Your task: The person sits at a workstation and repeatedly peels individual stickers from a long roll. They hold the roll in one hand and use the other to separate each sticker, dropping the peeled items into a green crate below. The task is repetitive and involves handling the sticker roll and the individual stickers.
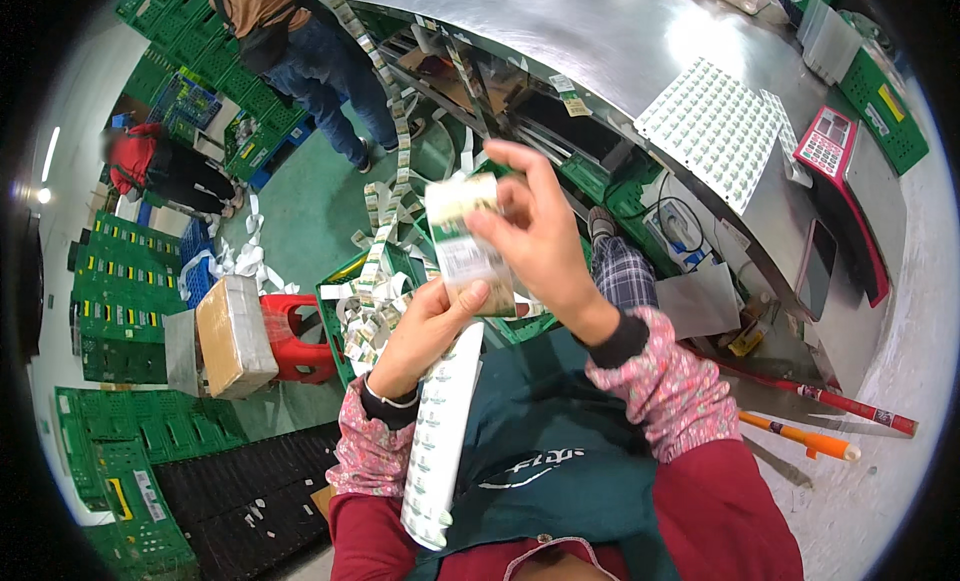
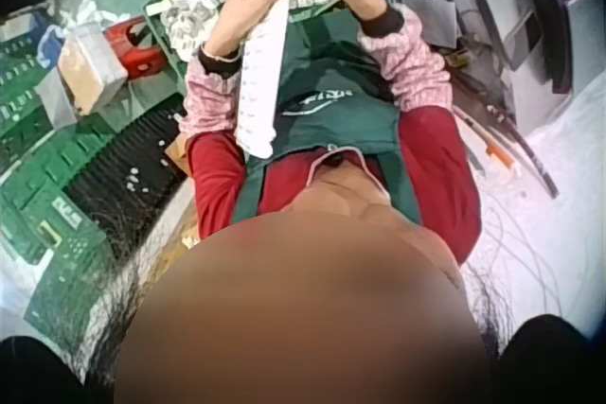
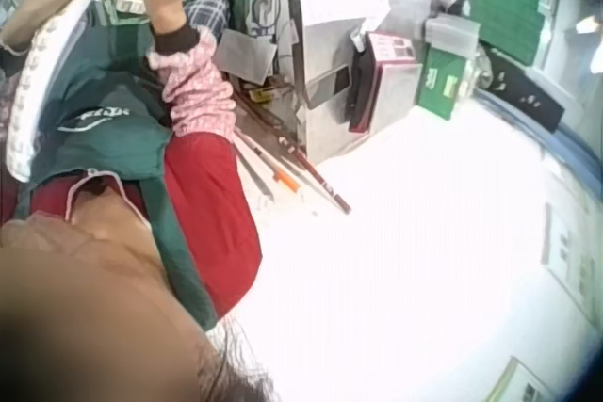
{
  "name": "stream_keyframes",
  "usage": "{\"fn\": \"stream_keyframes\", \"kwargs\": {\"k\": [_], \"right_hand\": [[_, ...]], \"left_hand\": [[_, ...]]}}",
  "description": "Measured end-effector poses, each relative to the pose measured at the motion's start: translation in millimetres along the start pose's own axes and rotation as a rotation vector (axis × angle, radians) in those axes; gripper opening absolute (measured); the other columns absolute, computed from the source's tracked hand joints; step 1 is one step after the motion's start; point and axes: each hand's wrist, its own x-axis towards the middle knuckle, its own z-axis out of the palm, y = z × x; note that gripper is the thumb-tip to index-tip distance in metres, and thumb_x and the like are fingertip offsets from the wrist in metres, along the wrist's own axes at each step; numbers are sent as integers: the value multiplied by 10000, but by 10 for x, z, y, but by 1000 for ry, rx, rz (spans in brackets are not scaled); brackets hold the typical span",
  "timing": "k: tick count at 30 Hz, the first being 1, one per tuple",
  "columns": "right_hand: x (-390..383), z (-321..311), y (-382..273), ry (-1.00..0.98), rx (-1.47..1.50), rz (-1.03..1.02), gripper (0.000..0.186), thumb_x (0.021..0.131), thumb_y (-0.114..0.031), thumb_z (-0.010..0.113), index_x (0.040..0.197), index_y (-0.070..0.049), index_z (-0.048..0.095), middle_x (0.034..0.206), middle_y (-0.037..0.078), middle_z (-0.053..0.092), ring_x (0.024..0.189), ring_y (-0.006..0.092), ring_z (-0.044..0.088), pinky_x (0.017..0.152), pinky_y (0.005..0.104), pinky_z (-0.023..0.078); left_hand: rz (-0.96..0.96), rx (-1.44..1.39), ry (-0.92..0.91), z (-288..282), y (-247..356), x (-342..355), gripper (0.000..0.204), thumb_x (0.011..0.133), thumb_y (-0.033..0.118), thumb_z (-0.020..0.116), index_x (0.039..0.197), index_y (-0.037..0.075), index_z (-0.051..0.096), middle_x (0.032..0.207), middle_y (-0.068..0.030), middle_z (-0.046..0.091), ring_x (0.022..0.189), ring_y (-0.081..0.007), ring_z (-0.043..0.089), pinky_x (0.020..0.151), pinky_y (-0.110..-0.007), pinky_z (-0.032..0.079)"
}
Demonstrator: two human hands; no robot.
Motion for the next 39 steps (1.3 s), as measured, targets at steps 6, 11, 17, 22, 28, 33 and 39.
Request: {"fn": "stream_keyframes", "kwargs": {"k": [6, 11, 17, 22, 28, 33, 39], "right_hand": [[420, -191, 103, 69, -125, -108, 343, 889, -71, 629, 1192, -8, 481, 915, 24, 583, 821, 63, 550, 696, 207, 456], [-359, -559, 61, -160, -33, 354, 129, 952, -142, 555, 932, -15, 575, 755, 27, 602, 666, 73, 569, 572, 213, 458], [-656, -588, -93, -309, -290, 454, 171, 902, -163, 624, 924, 7, 619, 788, 33, 620, 665, 65, 570, 583, 229, 461], [-720, -549, -84, -352, -534, 247, 206, 867, -114, 670, 990, 29, 586, 750, 23, 613, 654, 54, 548, 583, 220, 448], [-752, -480, 40, -309, -460, 408, 196, 843, -148, 675, 885, 22, 588, 706, 71, 596, 605, 109, 544, 585, 252, 448], [-816, -387, 41, -258, -499, 327, 163, 852, -135, 654, 863, 14, 589, 709, 89, 597, 630, 149, 575, 595, 272, 457], [-844, -283, -402, -316, -525, -484, 189, 758, 49, 696, 870, -5, 554, 768, 116, 590, 634, 256, 573, 576, 329, 458]], "left_hand": [[85, 64, 251, -89, 91, 353, 392, 1016, 320, 431, 1168, -2, 595, 941, -54, 682, 719, -85, 639, 572, -201, 493], [254, 465, 621, -591, 186, 479, 398, 995, 334, 469, 1098, -24, 608, 860, -112, 703, 670, -117, 669, 519, -208, 509], [477, 601, 819, -719, 5, 503, 357, 999, 285, 497, 991, -44, 636, 504, -28, 478, 464, -71, 386, 427, -278, 329], [413, 755, 902, -662, 50, 424, 347, 993, 279, 507, 987, -46, 630, 526, -70, 484, 474, -95, 394, 439, -308, 338], [467, 754, 920, -654, 65, 300, 345, 996, 279, 500, 1031, -41, 622, 529, -94, 480, 472, -118, 399, 451, -320, 345], [441, 767, 956, -671, 25, 261, 406, 1011, 331, 453, 1040, -30, 637, 600, -74, 580, 511, -103, 469, 482, -300, 392], [140, -168, 593, -714, 116, 215, 548, 1012, 467, 333, 1311, 28, 464, 894, -151, 694, 719, -170, 655, 611, -262, 511]]}}
